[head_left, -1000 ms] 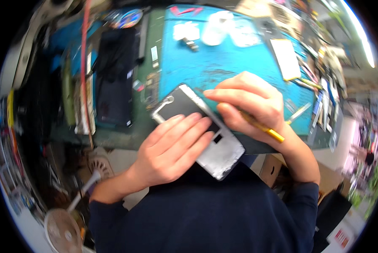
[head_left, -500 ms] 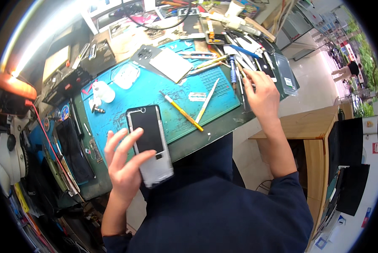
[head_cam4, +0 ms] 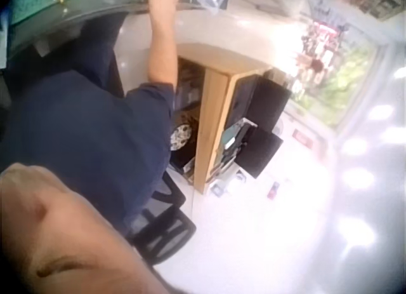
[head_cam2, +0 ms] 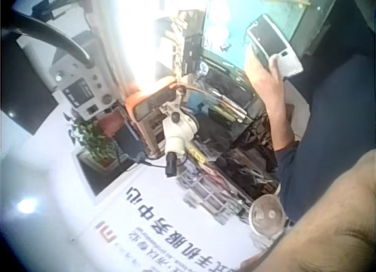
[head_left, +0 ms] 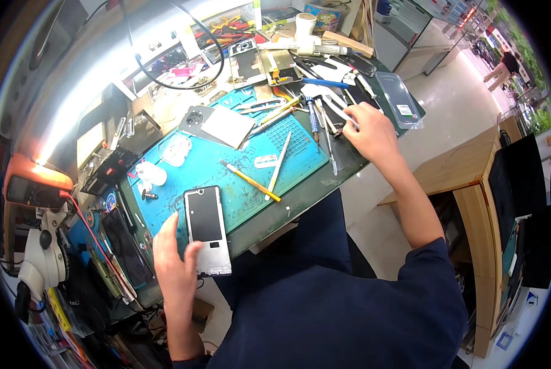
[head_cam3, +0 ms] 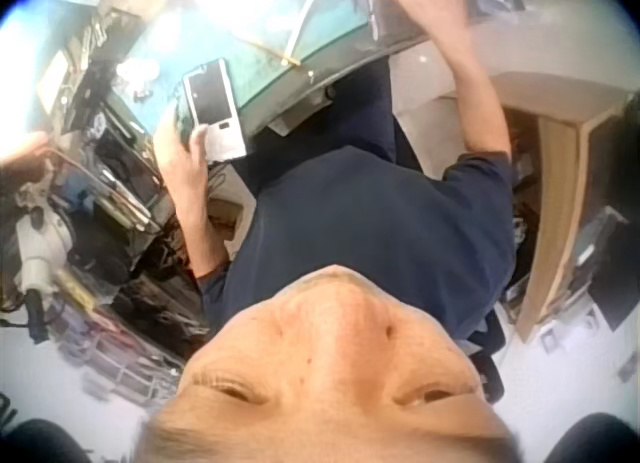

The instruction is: The person uses a screwdriver to remove screws from the back of a smartphone. They then use a yellow pry tool to separate the back cover from the frame. Finally, the person removes the back cover and places a new screen assembly onto the phone's internal components.

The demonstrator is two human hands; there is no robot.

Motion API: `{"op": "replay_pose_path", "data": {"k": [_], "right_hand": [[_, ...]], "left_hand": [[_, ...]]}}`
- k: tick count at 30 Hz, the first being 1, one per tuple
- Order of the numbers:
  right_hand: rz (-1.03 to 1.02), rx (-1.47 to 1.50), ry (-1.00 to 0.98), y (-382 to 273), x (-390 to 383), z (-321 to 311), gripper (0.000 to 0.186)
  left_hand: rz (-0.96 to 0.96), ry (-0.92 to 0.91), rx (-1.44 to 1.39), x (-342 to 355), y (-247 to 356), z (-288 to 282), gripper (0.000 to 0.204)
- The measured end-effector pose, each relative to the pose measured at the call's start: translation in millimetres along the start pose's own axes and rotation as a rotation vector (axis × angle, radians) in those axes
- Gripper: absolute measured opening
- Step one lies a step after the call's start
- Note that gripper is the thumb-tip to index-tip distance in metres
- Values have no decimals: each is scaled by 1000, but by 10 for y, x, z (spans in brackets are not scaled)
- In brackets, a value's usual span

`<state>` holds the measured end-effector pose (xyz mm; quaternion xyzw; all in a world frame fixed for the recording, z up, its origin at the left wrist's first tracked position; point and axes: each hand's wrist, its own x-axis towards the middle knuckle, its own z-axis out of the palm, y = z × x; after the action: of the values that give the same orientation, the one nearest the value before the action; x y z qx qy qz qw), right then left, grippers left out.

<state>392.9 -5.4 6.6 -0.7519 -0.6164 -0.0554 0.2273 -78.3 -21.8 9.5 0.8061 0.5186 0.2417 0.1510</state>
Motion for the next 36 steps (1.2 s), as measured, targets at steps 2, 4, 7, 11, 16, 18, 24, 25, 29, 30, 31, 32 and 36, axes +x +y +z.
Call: {"op": "replay_pose_path", "data": {"k": [2, 4, 7, 11, 16, 18, 24, 25, 29, 30, 31, 32, 36], "right_hand": [[134, 107, 4, -42, -71, -130, 20], [87, 72, 26, 10, -109, -169, 18], [75, 64, 45, -6, -139, -157, 22], [2, 37, 86, 143, -103, -8, 26], [146, -56, 53, -166, -90, -119, 30], [84, -102, 184, -59, -132, -272, 31], [70, -134, 312, -555, -263, -805, 39], [-69, 70, 153, -721, -376, -833, 45], [-642, 392, -181, -1264, -780, -363, 56], [-664, 404, -245, -1343, -843, -283, 56], [-621, 332, -204, -1342, -827, -239, 57], [-580, 268, -161, -1319, -781, -192, 57], [-610, 398, 93, -1330, -801, -283, 55]], "left_hand": [[-1, -16, 79, -8, 174, 28, 90], [102, 14, 194, 10, 271, 174, 102], [54, -5, 347, 58, 453, 287, 99], [46, -22, 259, 157, 415, 324, 86], [75, -33, 161, 128, 266, 133, 83], [50, -48, 152, 114, 239, 78, 82], [28, -53, 138, 94, 287, 12, 81], [5, -43, 100, 102, 297, -4, 80], [31, -35, 80, 149, 339, -7, 84], [22, -23, 57, 118, 346, -8, 85], [19, -10, 53, 102, 329, -19, 85], [13, 3, 56, 84, 324, -44, 86], [39, 64, 103, 84, 344, -75, 85]]}}
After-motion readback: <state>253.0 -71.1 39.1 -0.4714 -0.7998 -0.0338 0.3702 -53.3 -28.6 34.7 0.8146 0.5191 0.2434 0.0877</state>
